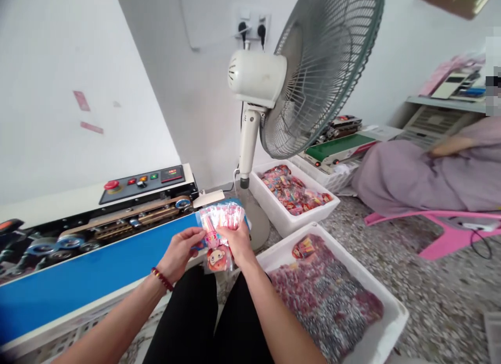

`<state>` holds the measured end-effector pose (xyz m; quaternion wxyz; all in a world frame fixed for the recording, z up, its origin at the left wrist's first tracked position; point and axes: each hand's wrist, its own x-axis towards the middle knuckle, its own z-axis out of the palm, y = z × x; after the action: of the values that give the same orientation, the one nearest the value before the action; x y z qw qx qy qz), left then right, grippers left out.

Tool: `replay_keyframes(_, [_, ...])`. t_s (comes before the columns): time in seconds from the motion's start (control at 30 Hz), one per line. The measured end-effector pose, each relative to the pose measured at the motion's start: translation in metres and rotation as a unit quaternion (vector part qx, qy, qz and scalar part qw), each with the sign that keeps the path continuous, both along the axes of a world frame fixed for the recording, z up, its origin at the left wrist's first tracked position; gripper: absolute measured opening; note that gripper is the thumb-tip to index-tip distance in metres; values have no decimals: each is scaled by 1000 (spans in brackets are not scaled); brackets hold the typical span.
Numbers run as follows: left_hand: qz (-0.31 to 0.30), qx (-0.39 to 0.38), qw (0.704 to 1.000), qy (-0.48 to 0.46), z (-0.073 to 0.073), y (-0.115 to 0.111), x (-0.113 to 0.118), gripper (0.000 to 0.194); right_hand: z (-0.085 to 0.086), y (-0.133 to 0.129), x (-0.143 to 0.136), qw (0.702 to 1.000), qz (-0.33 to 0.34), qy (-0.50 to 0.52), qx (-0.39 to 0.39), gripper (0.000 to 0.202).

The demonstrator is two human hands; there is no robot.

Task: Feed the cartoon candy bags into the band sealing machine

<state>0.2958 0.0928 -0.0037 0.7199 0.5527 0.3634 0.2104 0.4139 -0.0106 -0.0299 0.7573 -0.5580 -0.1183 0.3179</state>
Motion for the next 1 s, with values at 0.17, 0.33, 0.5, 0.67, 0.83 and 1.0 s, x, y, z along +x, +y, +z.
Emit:
replay_keyframes(0.17, [1, 21, 999, 27, -5, 35, 12, 42, -7, 27, 14, 1000, -3, -26, -18, 52])
replay_keyframes(0.33, [-3, 12, 992, 125, 1, 62, 37, 30, -12, 48, 34, 996, 5, -58, -63, 54])
replay_keyframes(0.5, [37, -16, 985, 166, 0, 82, 52, 22, -9, 54, 51, 997, 0, -33, -65, 52])
replay_keyframes(0.67, [65, -8, 980, 190, -6, 94, 45, 22, -5, 51, 57, 998, 14, 1, -65, 51])
replay_keyframes(0.83, [75, 12, 974, 213, -9, 103, 30, 16, -7, 61, 52, 997, 40, 9, -62, 47])
replay_keyframes(1.0, [66, 63, 961, 262, -13, 123, -19, 9, -9, 70, 46, 996, 64, 12, -57, 42])
